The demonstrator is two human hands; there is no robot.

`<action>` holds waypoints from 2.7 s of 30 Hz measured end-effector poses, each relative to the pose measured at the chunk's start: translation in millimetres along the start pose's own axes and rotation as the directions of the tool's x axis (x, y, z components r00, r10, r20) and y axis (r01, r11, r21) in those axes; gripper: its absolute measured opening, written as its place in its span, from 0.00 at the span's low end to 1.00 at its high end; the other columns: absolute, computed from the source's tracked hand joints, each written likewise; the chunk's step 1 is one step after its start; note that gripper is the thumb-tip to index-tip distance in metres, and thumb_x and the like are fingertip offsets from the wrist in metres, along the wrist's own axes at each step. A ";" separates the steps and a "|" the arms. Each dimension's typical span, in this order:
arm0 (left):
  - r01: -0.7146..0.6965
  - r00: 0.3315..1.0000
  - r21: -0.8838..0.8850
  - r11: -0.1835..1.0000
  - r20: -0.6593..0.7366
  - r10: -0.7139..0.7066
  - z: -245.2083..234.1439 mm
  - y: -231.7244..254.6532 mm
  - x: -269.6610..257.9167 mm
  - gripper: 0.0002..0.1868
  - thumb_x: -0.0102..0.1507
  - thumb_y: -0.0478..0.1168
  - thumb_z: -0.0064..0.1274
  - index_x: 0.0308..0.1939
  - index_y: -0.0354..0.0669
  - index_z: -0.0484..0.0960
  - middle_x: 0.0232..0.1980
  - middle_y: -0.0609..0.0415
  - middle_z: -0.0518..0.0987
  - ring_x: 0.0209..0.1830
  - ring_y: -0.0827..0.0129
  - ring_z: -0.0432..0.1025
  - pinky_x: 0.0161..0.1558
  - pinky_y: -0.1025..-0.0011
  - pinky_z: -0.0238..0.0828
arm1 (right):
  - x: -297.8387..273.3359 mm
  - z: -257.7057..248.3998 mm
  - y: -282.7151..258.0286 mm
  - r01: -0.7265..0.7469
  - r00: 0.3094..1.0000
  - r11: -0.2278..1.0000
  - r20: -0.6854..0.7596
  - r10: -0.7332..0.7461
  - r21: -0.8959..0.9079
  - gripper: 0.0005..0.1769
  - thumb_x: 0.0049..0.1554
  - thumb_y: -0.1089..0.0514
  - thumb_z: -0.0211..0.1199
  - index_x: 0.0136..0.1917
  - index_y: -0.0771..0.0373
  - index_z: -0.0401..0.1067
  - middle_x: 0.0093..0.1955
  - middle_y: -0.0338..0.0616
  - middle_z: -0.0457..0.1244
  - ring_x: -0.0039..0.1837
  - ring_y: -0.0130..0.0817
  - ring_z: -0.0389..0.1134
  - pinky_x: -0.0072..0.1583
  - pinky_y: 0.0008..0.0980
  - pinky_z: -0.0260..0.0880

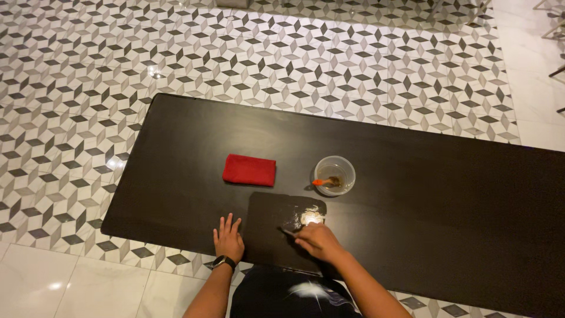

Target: The person paints a dark rectangular table with a brush, applying a light-colored substance in a rectangular area. They dip the brush into a container of liquid and continue painting the table surface.

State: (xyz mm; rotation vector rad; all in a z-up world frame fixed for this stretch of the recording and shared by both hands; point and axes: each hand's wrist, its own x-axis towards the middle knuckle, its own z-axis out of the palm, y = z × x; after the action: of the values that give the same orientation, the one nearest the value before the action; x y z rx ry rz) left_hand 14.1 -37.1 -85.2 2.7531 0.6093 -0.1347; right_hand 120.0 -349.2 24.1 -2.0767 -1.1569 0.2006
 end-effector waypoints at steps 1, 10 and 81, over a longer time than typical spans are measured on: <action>0.003 1.000 -0.005 1.000 0.001 -0.003 -0.9 0.5 -1.2 0.29 0.63 0.38 0.46 0.70 0.61 0.69 0.82 0.62 0.51 0.83 0.60 0.42 0.77 0.46 0.37 | -2.0 4.2 -2.5 0.017 0.998 1.000 0.052 -0.017 0.015 0.07 0.55 0.56 0.69 0.46 0.60 0.80 0.40 0.46 0.69 0.46 0.48 0.69 0.49 0.45 0.69; 0.012 1.000 -0.014 1.000 0.014 -0.012 -5.5 2.9 -2.3 0.29 0.64 0.38 0.45 0.70 0.61 0.68 0.82 0.61 0.51 0.83 0.60 0.42 0.78 0.47 0.36 | -2.6 -5.0 4.2 -0.083 0.995 0.996 -0.065 0.081 -0.030 0.08 0.55 0.55 0.68 0.46 0.59 0.81 0.40 0.44 0.71 0.45 0.46 0.70 0.49 0.44 0.69; -0.059 0.998 -0.014 0.998 0.006 0.059 -0.9 -10.2 -4.4 0.29 0.65 0.41 0.43 0.72 0.62 0.66 0.83 0.62 0.50 0.83 0.60 0.40 0.77 0.48 0.35 | 5.9 21.3 -29.4 -0.025 1.000 0.999 0.006 0.025 -0.036 0.10 0.56 0.53 0.68 0.49 0.58 0.80 0.43 0.44 0.70 0.48 0.45 0.70 0.51 0.43 0.69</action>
State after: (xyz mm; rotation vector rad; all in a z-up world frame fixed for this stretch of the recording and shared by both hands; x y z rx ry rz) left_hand 5.8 -29.8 -86.6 2.7528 0.5253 -0.1248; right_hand 93.9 -323.9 29.8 -2.1240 -1.1465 0.1999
